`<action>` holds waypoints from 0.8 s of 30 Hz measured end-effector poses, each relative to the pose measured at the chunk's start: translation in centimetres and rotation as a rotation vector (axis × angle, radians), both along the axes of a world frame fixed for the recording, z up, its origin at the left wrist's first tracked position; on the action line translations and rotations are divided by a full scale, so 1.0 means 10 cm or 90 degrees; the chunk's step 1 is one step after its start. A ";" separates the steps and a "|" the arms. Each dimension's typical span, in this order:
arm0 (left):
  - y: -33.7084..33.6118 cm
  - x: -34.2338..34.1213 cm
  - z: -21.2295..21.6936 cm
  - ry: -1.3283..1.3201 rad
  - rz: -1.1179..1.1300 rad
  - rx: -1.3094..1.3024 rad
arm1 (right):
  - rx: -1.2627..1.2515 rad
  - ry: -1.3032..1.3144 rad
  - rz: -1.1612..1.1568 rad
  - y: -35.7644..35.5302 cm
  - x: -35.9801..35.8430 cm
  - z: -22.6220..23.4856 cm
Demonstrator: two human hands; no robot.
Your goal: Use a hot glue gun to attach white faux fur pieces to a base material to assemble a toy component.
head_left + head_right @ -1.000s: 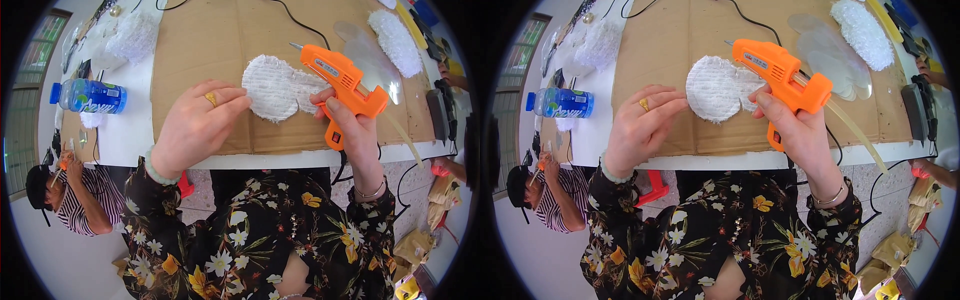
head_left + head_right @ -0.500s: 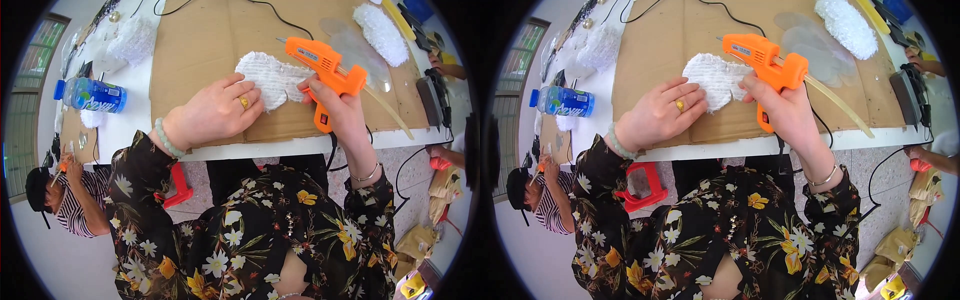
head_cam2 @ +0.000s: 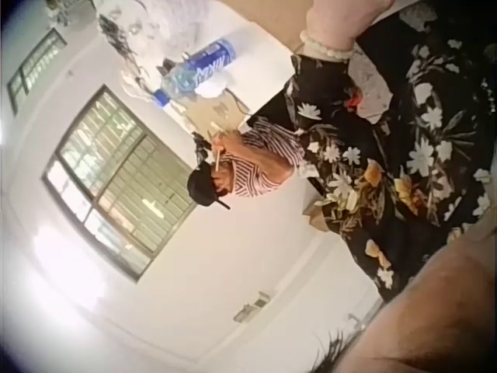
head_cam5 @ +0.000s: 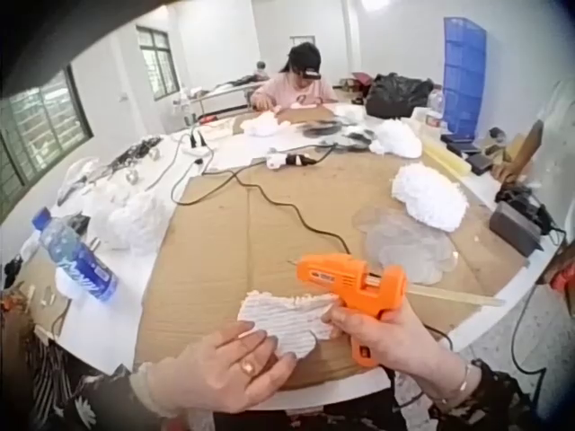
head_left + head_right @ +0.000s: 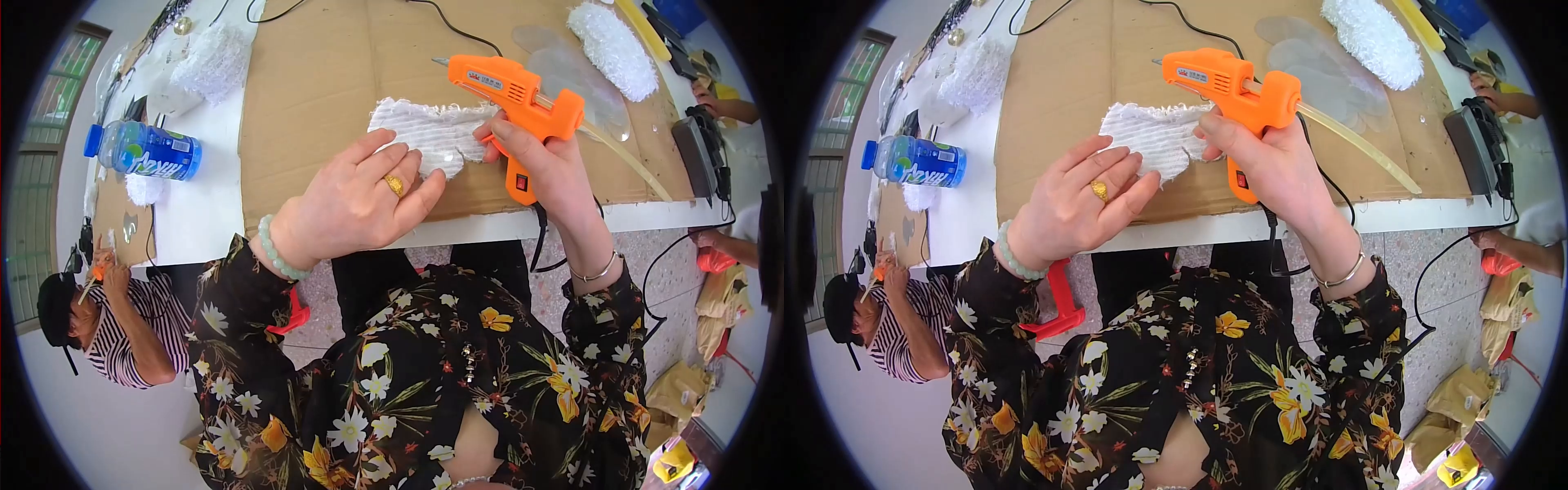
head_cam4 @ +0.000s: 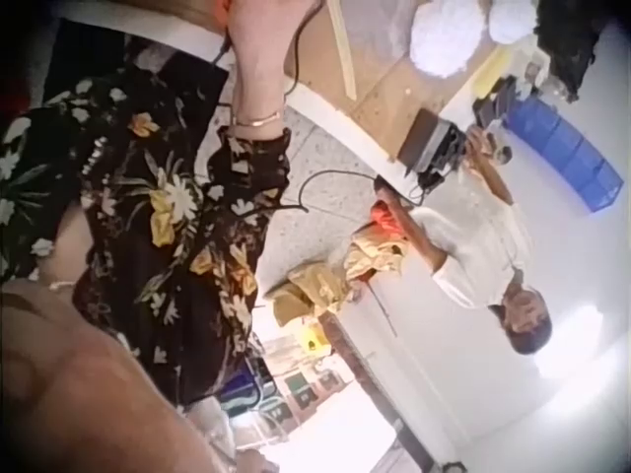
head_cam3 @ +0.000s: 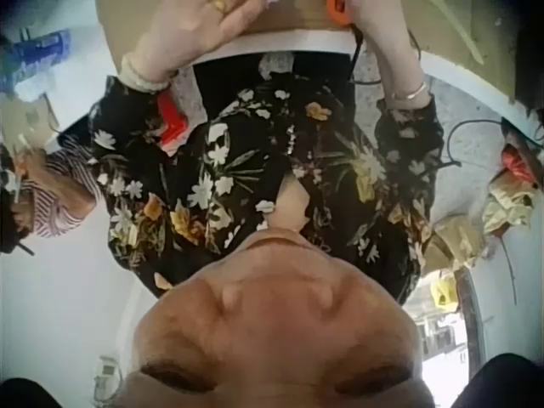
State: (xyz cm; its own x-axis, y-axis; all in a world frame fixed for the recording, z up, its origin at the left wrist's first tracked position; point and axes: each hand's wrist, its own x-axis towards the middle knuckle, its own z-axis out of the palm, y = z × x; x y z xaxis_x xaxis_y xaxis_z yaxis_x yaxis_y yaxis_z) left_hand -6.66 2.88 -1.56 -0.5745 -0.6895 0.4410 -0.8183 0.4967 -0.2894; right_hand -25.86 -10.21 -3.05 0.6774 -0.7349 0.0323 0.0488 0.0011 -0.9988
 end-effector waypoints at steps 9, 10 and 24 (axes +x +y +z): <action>-0.02 0.01 -0.04 0.164 0.046 0.101 | -0.001 -0.029 0.003 -0.03 -0.01 -0.01; -0.04 0.00 -0.04 0.165 0.046 0.099 | -0.003 -0.028 0.003 -0.03 -0.02 0.02; -0.22 -0.06 0.03 0.148 0.025 0.286 | 0.144 -0.046 -0.046 -0.25 0.25 0.15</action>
State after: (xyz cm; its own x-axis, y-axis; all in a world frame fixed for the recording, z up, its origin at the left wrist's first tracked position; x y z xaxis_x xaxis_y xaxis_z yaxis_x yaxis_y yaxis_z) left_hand -7.23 0.71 -1.28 -0.4661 -0.8595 0.2097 -0.8561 0.4979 0.1383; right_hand -23.39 -12.75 -1.59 0.6252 -0.7749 -0.0930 0.1276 0.2190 -0.9673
